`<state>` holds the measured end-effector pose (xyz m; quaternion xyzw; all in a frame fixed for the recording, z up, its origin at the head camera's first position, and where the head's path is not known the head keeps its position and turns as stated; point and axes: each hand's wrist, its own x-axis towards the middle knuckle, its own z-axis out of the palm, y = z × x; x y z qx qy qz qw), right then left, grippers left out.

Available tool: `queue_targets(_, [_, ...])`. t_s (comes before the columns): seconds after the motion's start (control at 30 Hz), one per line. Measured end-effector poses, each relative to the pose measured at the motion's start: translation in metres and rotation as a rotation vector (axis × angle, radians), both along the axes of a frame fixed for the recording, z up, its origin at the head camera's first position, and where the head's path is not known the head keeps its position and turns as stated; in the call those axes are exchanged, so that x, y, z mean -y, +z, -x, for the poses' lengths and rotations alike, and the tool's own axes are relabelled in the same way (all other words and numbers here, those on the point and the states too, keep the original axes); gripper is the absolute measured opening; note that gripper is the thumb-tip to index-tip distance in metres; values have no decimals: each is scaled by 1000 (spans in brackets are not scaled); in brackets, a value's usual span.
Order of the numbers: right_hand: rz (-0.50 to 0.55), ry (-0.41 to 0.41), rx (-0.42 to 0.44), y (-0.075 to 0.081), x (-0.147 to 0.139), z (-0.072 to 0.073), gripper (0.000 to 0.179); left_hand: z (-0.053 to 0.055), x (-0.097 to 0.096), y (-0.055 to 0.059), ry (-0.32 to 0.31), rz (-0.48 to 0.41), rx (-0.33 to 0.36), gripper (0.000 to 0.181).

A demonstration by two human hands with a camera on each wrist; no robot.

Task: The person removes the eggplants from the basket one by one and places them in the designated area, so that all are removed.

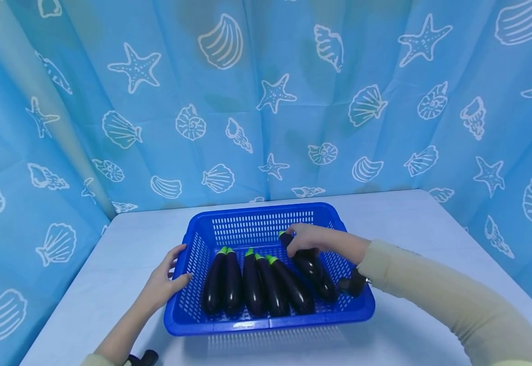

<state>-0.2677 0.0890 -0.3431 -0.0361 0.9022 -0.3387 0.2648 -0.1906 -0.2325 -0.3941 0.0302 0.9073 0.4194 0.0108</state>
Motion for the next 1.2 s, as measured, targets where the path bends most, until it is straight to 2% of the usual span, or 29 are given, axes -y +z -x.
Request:
queue_targets(0.43, [101,1,-17,32,-19,5,67,-3,-1,0,3,-5,33,73])
queue_targets(0.87, [154,38,-93,62,-54,15,71,-3,-1,3,-5,-15,32,73])
queue_targets(1.2, [165,-36,-137,73,-77,25,69,-3,-3,2,-3,-5,21,73])
